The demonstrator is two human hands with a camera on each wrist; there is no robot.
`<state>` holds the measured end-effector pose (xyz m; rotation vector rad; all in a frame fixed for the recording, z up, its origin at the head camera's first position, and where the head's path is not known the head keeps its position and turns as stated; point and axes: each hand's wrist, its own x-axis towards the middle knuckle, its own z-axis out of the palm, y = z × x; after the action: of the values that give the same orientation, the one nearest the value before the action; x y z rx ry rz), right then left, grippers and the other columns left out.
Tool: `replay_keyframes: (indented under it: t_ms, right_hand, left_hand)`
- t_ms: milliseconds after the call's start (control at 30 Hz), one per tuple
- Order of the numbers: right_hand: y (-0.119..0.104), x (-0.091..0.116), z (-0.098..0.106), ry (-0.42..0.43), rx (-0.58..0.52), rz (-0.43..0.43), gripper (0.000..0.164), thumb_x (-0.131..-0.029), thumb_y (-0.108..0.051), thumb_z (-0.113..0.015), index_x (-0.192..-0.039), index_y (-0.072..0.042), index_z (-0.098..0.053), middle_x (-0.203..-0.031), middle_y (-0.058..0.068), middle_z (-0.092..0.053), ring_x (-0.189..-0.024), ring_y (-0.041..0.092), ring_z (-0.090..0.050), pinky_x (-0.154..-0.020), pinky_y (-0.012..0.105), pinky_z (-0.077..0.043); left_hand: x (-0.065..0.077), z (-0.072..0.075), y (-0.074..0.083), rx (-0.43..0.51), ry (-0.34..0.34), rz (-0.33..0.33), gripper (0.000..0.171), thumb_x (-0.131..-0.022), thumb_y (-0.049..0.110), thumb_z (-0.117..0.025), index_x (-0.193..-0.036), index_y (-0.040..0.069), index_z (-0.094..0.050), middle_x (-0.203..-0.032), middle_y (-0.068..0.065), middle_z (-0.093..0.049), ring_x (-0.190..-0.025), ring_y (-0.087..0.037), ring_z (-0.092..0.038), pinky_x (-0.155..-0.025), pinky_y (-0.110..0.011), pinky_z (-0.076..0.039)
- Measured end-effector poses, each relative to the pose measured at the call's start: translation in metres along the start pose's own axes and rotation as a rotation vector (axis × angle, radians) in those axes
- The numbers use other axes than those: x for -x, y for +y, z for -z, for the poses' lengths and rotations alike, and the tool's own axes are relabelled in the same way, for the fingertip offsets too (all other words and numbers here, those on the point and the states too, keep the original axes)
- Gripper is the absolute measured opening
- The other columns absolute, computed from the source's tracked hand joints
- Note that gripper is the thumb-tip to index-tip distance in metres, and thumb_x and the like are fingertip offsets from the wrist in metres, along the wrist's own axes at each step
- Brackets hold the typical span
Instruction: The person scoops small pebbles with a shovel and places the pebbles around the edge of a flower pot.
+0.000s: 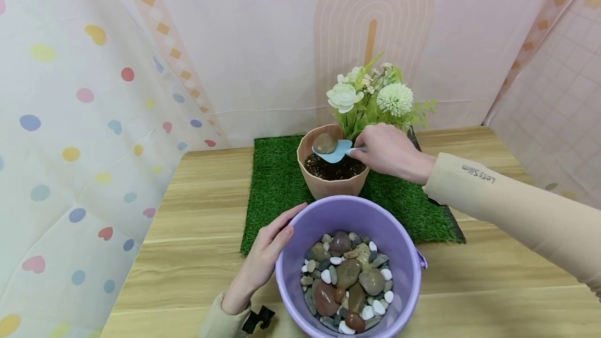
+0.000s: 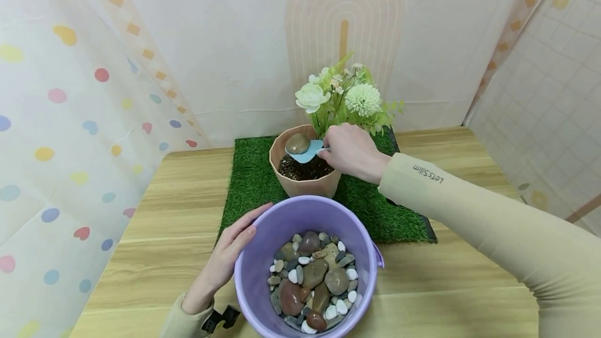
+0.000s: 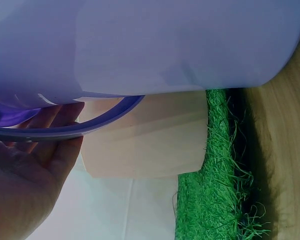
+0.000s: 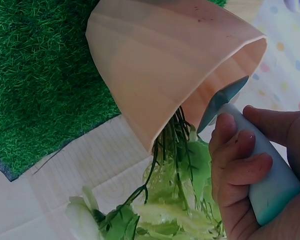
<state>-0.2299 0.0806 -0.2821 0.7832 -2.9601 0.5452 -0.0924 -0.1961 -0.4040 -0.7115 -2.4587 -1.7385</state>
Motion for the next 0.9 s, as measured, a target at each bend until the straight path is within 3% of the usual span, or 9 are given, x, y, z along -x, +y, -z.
replay_keyframes:
  t_ms: [133, 300, 467, 700, 900]
  right_hand:
    - [-0.002, -0.003, -0.004, -0.017, -0.003, -0.004, 0.024, -0.102, -0.025, -0.068, -0.091, -0.010, -0.083, -0.081, 0.004, -0.077, -0.058, 0.015, -0.054, -0.058, 0.028, -0.040]
    - [-0.006, -0.008, -0.011, -0.042, 0.005, -0.005, 0.037, -0.103, -0.026, -0.068, -0.068, -0.013, -0.071, -0.061, -0.003, -0.056, -0.053, 0.012, -0.045, -0.056, 0.027, -0.038]
    - [-0.010, -0.012, -0.018, -0.068, -0.006, -0.004, 0.042, -0.102, -0.025, -0.069, -0.062, -0.016, -0.065, -0.056, -0.006, -0.050, -0.052, 0.012, -0.042, -0.057, 0.028, -0.040]
    - [-0.012, -0.018, -0.023, -0.088, -0.006, -0.005, 0.056, -0.103, -0.023, -0.068, -0.053, -0.020, -0.042, -0.050, -0.007, -0.031, -0.048, 0.010, -0.032, -0.053, 0.025, -0.032]
    - [-0.012, -0.019, -0.026, -0.099, 0.000, -0.007, 0.054, -0.103, -0.023, -0.067, -0.054, -0.020, -0.046, -0.050, -0.007, -0.035, -0.049, 0.011, -0.035, -0.054, 0.026, -0.034]
  left_hand:
    - [0.000, 0.001, 0.000, 0.003, 0.000, 0.004, 0.047, -0.112, 0.014, -0.039, -0.157, 0.008, -0.049, -0.151, -0.022, -0.060, -0.128, -0.005, -0.066, -0.102, -0.027, -0.059]
    - [0.000, 0.002, -0.001, 0.000, 0.006, -0.002, 0.046, -0.112, 0.014, -0.038, -0.157, 0.008, -0.050, -0.151, -0.021, -0.060, -0.128, -0.003, -0.065, -0.104, -0.026, -0.058]
    - [0.000, 0.002, -0.001, -0.006, 0.002, -0.007, 0.046, -0.112, 0.013, -0.038, -0.156, 0.005, -0.049, -0.152, -0.021, -0.060, -0.129, -0.003, -0.064, -0.104, -0.025, -0.057]
    - [0.000, 0.001, 0.000, 0.004, 0.001, -0.006, 0.047, -0.112, 0.013, -0.038, -0.157, 0.006, -0.049, -0.152, -0.022, -0.059, -0.129, -0.002, -0.064, -0.105, -0.024, -0.057]
    - [0.000, 0.000, 0.000, 0.017, -0.010, -0.001, 0.047, -0.112, 0.013, -0.038, -0.157, 0.005, -0.048, -0.152, -0.023, -0.059, -0.128, -0.002, -0.064, -0.103, -0.025, -0.058]
